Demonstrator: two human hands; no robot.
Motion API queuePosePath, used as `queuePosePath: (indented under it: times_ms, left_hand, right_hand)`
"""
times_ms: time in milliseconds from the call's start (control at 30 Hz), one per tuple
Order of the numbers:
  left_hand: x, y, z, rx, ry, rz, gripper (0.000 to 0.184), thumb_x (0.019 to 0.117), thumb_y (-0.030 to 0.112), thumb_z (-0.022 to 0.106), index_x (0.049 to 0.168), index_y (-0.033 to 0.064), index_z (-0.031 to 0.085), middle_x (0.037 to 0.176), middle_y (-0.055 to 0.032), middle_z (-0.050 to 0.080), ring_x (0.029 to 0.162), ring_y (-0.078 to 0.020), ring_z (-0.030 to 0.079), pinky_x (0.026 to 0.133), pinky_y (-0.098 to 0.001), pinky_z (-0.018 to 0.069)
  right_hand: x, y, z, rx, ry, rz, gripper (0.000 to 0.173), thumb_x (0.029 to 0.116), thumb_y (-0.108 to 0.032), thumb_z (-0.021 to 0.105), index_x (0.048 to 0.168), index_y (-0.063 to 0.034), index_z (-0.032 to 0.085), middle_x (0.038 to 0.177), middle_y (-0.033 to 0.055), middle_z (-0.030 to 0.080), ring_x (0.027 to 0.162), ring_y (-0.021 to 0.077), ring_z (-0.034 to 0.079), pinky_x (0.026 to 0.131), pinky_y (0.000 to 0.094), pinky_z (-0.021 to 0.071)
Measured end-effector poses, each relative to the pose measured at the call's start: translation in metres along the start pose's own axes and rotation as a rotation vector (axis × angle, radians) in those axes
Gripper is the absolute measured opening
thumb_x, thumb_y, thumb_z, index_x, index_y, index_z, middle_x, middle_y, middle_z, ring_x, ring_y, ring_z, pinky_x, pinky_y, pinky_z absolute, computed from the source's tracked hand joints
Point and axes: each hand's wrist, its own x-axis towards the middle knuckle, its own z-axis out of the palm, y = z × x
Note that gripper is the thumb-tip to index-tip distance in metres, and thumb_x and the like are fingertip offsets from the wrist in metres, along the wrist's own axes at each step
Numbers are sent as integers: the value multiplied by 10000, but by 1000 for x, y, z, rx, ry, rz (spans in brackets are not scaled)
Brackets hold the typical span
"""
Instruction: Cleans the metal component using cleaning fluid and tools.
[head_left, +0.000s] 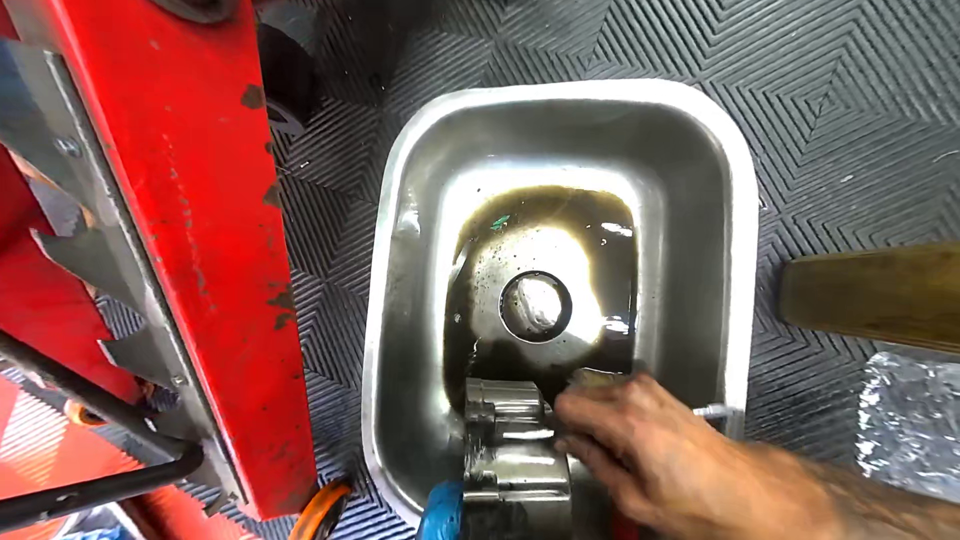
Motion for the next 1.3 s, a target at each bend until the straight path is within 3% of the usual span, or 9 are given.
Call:
queuePosePath:
  times_ms: [300,433,500,633,733,833,967,1100,1300]
  left_hand:
    - [-2,1,0,81,32,-16,397,827,377,864,1087,115,718,1038,59,764,1024,15,688,975,-244,561]
    - [4,9,0,-85,35,-23,383,815,237,878,1151,152,715,1082,85,768,1030,-23,709,975,-278,588]
    - [14,19,-8,-111,31,-54,378,816,184,870,1154,220,703,1087,123,763,1016,-16,712,950,-268,600]
    - [58,32,-54,-39,-83,-174,280,853,191,821,1120,179,736,1031,59,766,943,-67,727,849,-281,624]
    - [94,43,-83,141,-216,-317,330,894,322,774,1160,134,724,1034,-1,759,951,-113,726,860,-313,616]
    - [106,54,-96,204,-256,-386,367,883,335,788,1193,149,723,1058,-18,762,974,-135,728,882,-327,613]
    - [83,54,-86,164,-153,-367,398,881,280,799,1232,116,705,1099,-60,757,1006,-183,733,904,-360,618]
    - [42,55,-49,210,-17,-215,308,866,133,803,1146,62,697,1016,-24,772,923,-142,749,835,-340,644]
    - [6,51,-30,281,145,-118,269,845,45,776,1102,16,701,990,-30,774,910,-121,752,839,-321,646]
  right_hand:
    - [-3,7,0,-225,135,-34,179,1028,-255,532,974,-153,669,801,-3,629,702,138,642,580,323,537]
    - [1,19,-13,-321,227,210,121,975,-281,586,915,-207,660,704,-81,592,581,77,590,484,311,498]
    - [10,21,-22,-504,102,352,111,891,-195,666,1002,-187,658,718,-20,617,557,178,613,470,400,509]
    - [30,32,-23,-687,-149,392,411,830,-113,773,1222,-133,651,1009,132,655,774,325,677,580,472,560]
    - [34,46,-23,-836,-103,227,469,732,-159,842,1163,-75,678,1221,202,606,1078,407,605,811,548,521]
    - [7,22,-8,-648,-375,65,295,893,-33,705,1186,-52,679,1328,274,571,1226,498,545,983,690,455]
    - [-25,14,32,-552,-904,-7,362,918,-106,701,1279,-112,675,1487,264,465,1324,521,452,959,728,418]
    - [-26,35,37,-535,-737,61,252,929,-36,654,1172,31,673,1450,316,455,1313,540,457,923,667,496]
    - [-15,36,15,-403,-556,393,372,924,-181,689,1270,-54,638,1456,366,442,1317,571,472,880,644,549]
